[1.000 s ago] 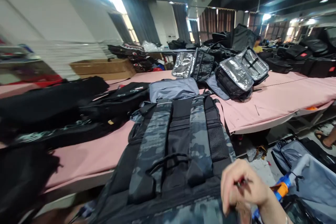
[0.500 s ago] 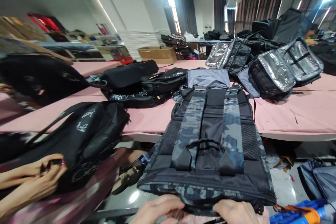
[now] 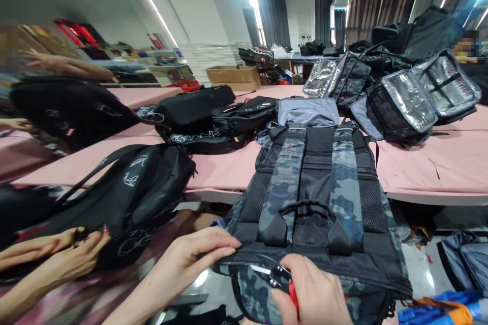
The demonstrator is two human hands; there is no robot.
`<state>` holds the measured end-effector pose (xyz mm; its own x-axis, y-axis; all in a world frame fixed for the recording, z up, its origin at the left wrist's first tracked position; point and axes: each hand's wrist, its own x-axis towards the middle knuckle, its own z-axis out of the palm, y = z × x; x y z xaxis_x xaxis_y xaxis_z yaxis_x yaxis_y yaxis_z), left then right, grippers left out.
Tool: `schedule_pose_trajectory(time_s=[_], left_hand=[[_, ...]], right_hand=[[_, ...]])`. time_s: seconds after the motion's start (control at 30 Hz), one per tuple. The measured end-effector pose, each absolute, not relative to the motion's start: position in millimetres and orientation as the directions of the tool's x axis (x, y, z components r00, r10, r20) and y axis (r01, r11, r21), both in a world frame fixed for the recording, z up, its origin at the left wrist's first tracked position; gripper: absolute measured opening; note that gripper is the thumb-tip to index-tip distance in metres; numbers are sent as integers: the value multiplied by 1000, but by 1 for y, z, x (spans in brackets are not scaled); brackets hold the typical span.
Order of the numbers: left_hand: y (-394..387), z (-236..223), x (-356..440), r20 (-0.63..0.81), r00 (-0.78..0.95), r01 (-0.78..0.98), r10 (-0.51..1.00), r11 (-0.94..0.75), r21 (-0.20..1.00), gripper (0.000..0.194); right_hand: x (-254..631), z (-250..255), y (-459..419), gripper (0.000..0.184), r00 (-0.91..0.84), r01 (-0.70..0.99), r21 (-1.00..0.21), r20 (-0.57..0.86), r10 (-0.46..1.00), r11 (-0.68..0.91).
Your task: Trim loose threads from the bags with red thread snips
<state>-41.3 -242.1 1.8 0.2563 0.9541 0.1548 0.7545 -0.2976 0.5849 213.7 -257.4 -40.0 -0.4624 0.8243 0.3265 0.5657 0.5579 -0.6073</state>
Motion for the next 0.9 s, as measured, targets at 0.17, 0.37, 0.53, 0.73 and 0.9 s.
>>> schedule_pose_trajectory(time_s=[0.17, 0.37, 0.53, 0.73, 0.9], left_hand=[[-242, 4, -39, 186, 352, 776, 917, -397, 490, 20], [-251, -13, -32, 369, 300, 775, 879, -451, 444, 17], [-255, -19, -31, 439, 261, 787, 860, -453, 420, 13], [-255, -19, -32, 459, 285, 792, 841, -477, 382, 12], [-255, -22, -32, 494, 263, 782, 829, -483, 394, 12]], right_hand=[[187, -30, -253, 14, -465, 654, -525, 288, 837, 545], [168, -19, -250, 10, -488, 708, -436, 268, 831, 556], [163, -20, -247, 5, -491, 700, -440, 276, 826, 563], [162, -16, -234, 5, -572, 666, -434, 225, 789, 607], [159, -5, -230, 7, -606, 651, -490, 126, 785, 581]])
